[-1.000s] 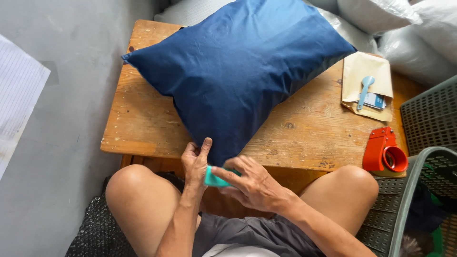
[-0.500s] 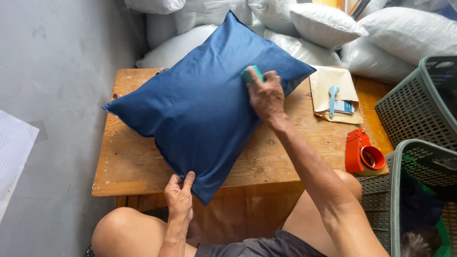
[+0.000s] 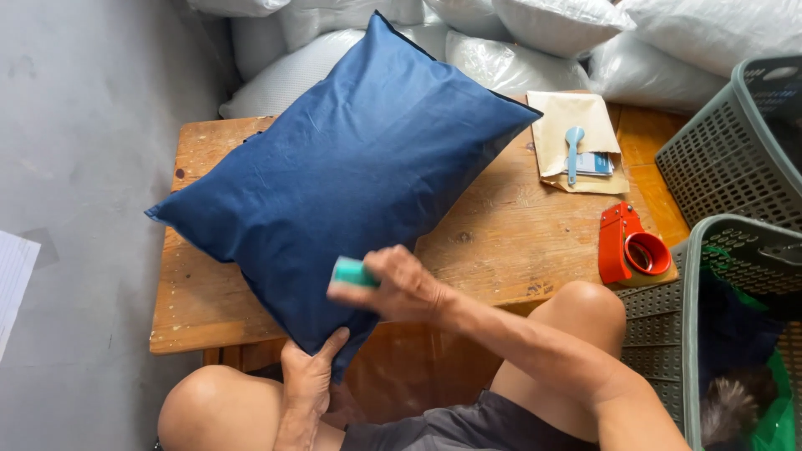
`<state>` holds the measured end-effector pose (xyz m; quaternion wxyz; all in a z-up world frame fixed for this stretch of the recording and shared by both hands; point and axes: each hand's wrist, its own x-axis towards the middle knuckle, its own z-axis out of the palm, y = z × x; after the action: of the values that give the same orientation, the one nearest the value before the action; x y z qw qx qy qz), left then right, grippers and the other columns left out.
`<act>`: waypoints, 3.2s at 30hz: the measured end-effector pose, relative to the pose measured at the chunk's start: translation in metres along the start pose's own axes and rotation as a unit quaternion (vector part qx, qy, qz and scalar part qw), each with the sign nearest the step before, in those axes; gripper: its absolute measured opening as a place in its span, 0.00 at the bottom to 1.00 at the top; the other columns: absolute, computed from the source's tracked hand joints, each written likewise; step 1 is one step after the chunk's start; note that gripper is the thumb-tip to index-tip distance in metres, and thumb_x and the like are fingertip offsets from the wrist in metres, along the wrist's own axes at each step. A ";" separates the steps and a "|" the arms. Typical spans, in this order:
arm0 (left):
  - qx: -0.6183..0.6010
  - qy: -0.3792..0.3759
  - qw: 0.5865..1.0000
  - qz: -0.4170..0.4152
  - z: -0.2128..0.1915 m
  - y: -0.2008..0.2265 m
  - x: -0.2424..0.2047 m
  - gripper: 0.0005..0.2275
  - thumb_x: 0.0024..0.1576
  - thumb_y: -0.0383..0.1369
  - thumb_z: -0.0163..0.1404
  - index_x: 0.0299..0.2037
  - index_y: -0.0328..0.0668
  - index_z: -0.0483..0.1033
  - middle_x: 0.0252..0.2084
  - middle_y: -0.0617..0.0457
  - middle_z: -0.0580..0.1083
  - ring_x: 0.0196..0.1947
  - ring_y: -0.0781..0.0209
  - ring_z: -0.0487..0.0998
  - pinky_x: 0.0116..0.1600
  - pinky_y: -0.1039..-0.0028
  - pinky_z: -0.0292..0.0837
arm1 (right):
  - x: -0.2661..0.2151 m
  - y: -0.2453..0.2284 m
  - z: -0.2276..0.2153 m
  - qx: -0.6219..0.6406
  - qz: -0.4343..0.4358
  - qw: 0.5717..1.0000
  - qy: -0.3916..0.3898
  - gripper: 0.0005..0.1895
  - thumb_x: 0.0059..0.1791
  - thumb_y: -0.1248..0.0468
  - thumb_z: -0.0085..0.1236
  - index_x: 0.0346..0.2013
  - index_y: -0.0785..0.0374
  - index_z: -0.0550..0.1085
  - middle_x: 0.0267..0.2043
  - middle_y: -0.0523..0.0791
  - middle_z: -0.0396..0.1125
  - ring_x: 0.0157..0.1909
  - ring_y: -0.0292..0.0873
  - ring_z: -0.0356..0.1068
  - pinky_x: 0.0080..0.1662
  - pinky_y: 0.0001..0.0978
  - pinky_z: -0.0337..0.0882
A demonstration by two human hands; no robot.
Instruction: The person scrubs the surface of a blue bag with a green sponge and then uses a small brush to clean the seams and handles. The bag is flipped and repositioned on the table during the process.
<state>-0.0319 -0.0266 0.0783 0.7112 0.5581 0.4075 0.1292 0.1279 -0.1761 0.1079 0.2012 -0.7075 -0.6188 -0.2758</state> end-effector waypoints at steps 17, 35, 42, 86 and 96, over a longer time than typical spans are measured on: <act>-0.047 -0.041 0.996 -0.056 -0.009 0.013 0.012 0.17 0.44 0.22 0.62 0.44 0.23 0.77 0.39 0.41 0.77 0.32 0.55 0.74 0.36 0.69 0.68 | -0.017 0.017 0.002 0.059 0.066 0.996 0.008 0.12 0.55 0.58 0.58 0.53 0.41 0.70 0.32 0.44 0.54 0.28 0.44 0.61 0.33 0.40 0.60; -0.024 -0.028 0.998 -0.057 -0.009 0.021 0.005 0.27 0.39 0.26 0.64 0.51 0.21 0.75 0.45 0.36 0.79 0.39 0.50 0.79 0.44 0.66 0.79 | 0.003 -0.006 0.003 -0.057 -0.024 0.997 0.037 0.22 0.61 0.58 0.51 0.69 0.37 0.62 0.48 0.45 0.56 0.42 0.42 0.63 0.43 0.37 0.66; 0.016 -0.008 0.996 -0.087 -0.001 0.036 -0.004 0.29 0.39 0.25 0.64 0.54 0.22 0.73 0.50 0.35 0.78 0.46 0.46 0.80 0.54 0.66 0.78 | -0.065 0.135 0.013 -0.138 0.405 0.893 0.140 0.34 0.58 0.60 0.58 0.75 0.39 0.56 0.50 0.47 0.52 0.49 0.46 0.59 0.46 0.39 0.73; 0.204 -0.021 0.743 0.638 0.095 0.046 0.035 0.10 0.57 0.26 0.63 0.43 0.36 0.73 0.33 0.55 0.82 0.34 0.63 0.82 0.45 0.76 0.73 | -0.084 0.137 0.030 -0.066 0.480 0.850 0.207 0.30 0.58 0.53 0.51 0.75 0.36 0.56 0.48 0.46 0.58 0.51 0.54 0.67 0.53 0.50 0.72; 0.235 -0.171 0.798 0.528 0.075 -0.028 -0.036 0.08 0.55 0.29 0.62 0.42 0.39 0.78 0.36 0.53 0.80 0.34 0.64 0.79 0.42 0.79 0.79 | -0.085 0.134 0.033 -0.085 0.452 0.863 0.208 0.31 0.61 0.57 0.51 0.77 0.42 0.51 0.49 0.48 0.56 0.49 0.48 0.61 0.59 0.41 0.69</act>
<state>-0.0084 -0.1106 0.0717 0.4380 0.8495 -0.0602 0.2877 0.2581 -0.2410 0.0360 0.3666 -0.8503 -0.1488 -0.3472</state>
